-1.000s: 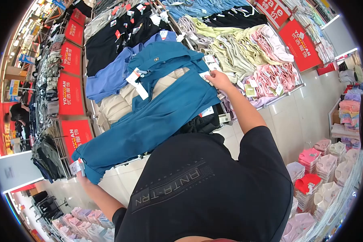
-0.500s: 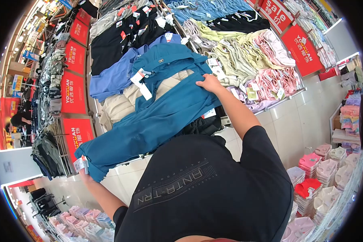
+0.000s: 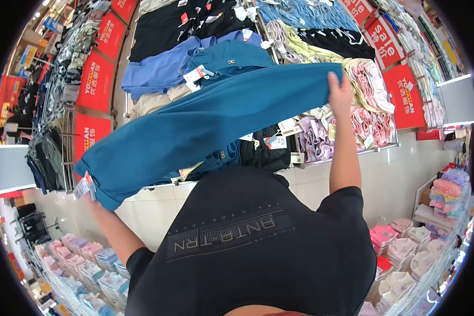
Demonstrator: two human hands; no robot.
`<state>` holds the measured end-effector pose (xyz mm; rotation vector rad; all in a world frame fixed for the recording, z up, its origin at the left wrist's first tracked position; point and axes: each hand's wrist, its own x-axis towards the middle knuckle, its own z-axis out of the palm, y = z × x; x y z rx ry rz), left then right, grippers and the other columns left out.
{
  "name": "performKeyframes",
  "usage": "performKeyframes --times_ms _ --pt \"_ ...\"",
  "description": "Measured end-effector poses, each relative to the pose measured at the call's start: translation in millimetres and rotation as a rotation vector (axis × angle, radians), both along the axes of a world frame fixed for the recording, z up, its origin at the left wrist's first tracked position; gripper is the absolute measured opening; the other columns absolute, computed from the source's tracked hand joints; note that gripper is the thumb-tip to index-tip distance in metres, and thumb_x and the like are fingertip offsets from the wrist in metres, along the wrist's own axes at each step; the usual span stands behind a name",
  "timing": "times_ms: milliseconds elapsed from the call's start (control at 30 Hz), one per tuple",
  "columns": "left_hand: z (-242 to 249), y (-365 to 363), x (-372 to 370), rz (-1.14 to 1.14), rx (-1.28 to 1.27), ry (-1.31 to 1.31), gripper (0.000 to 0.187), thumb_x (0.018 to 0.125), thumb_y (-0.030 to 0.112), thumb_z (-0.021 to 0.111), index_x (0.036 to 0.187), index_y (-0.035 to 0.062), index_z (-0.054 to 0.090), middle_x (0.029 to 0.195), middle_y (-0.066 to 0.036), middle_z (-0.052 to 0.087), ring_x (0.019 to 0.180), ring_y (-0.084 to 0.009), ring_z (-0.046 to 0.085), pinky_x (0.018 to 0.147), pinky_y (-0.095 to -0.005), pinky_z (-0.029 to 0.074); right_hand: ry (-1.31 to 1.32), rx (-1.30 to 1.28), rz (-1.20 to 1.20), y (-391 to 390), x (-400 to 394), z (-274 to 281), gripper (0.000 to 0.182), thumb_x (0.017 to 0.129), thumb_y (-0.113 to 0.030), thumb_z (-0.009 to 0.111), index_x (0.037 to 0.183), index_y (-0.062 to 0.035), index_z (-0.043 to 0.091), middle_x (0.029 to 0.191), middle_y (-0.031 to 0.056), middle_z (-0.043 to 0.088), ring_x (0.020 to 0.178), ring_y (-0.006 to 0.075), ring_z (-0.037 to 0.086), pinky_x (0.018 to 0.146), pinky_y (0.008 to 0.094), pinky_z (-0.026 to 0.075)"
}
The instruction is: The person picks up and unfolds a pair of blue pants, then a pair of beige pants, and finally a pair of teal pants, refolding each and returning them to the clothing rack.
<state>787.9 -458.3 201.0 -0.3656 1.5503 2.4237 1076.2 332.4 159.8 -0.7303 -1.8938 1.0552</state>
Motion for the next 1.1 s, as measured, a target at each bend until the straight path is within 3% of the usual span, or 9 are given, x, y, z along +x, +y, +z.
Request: performKeyframes --times_ms 100,133,233,300,467,567,733,833,1100 --pt "14.7 48.2 26.1 -0.01 0.021 0.167 0.04 0.102 0.025 0.059 0.131 -0.0033 0.061 0.126 -0.022 0.066 0.113 -0.0315 0.067 0.098 -0.0476 0.056 0.063 -0.054 -0.014 17.9 22.7 45.0 0.036 0.103 -0.032 0.064 0.119 0.0006 0.064 0.105 0.0067 0.07 0.092 0.0126 0.063 0.083 0.0285 0.051" --pt "5.9 47.5 19.4 -0.004 -0.064 0.168 0.039 0.102 0.024 0.06 0.13 -0.0033 0.061 0.124 -0.021 0.067 0.111 -0.031 0.068 0.098 -0.0473 0.057 0.126 -0.229 0.06 30.8 27.4 44.2 0.038 0.102 -0.032 0.065 0.122 0.0008 0.064 0.106 0.007 0.07 0.092 0.013 0.063 0.083 0.0285 0.052" --pt "-53.9 43.8 -10.7 -0.055 -0.356 0.176 0.033 0.099 0.022 0.064 0.122 -0.0011 0.065 0.115 -0.017 0.07 0.102 -0.026 0.07 0.093 -0.0439 0.058 -0.067 -0.205 -0.016 56.6 22.7 20.6 0.044 0.102 -0.037 0.063 0.121 0.0021 0.064 0.104 0.01 0.071 0.092 0.0156 0.064 0.083 0.0305 0.052" --pt "-94.6 46.4 -29.1 -0.178 -0.446 0.066 0.026 0.095 0.02 0.069 0.115 0.0027 0.069 0.106 -0.01 0.072 0.093 -0.0193 0.071 0.085 -0.0388 0.059 -0.384 0.019 -0.075 73.4 15.9 -14.6 0.051 0.1 -0.045 0.061 0.117 0.002 0.066 0.104 0.021 0.073 0.098 0.0322 0.069 0.087 0.0408 0.052" --pt "-115.0 119.0 0.0 -0.344 -0.154 -0.154 0.032 0.104 0.024 0.052 0.119 0.0016 0.069 0.107 -0.01 0.073 0.095 -0.0202 0.071 0.086 -0.0381 0.058 -0.735 0.074 -0.062 70.2 -5.3 -70.5 0.055 0.097 -0.046 0.06 0.123 0.0024 0.065 0.116 0.0302 0.068 0.11 0.0467 0.065 0.096 0.0474 0.05" --pt "-116.7 130.1 9.6 -0.274 -0.134 -0.168 0.036 0.105 0.026 0.048 0.121 0.0004 0.068 0.109 -0.011 0.073 0.099 -0.0227 0.071 0.089 -0.0396 0.058 -0.732 0.182 -0.173 63.3 -27.4 -88.7 0.055 0.098 -0.045 0.059 0.123 0.0034 0.064 0.114 0.0313 0.068 0.11 0.0465 0.065 0.095 0.0486 0.051" --pt "-90.1 136.8 22.6 -0.315 0.042 -0.147 0.036 0.106 0.02 0.045 0.125 -0.002 0.066 0.116 -0.014 0.071 0.101 -0.0246 0.07 0.091 -0.0381 0.058 -0.763 0.261 -0.107 3.6 -53.1 -34.5 0.048 0.099 -0.04 0.058 0.122 0.0022 0.063 0.11 0.0303 0.069 0.104 0.047 0.066 0.093 0.0512 0.051" --pt "-95.3 134.4 21.5 -0.23 -0.119 -0.105 0.036 0.105 0.017 0.044 0.127 -0.0035 0.065 0.116 -0.015 0.071 0.101 -0.024 0.07 0.092 -0.037 0.057 -0.763 0.275 -0.049 -14.4 -65.1 -22.1 0.043 0.1 -0.037 0.057 0.12 0.001 0.062 0.105 0.0289 0.07 0.101 0.0465 0.067 0.089 0.0528 0.052" --pt "-79.1 139.2 26.2 -0.265 -0.101 -0.085 0.034 0.104 0.012 0.046 0.127 -0.0038 0.065 0.114 -0.014 0.071 0.1 -0.0215 0.07 0.089 -0.034 0.057 -0.74 0.283 -0.067 -7.5 -64.5 -14.0 0.046 0.1 -0.038 0.056 0.123 0.0013 0.063 0.106 0.0297 0.07 0.101 0.0463 0.067 0.09 0.0516 0.052"
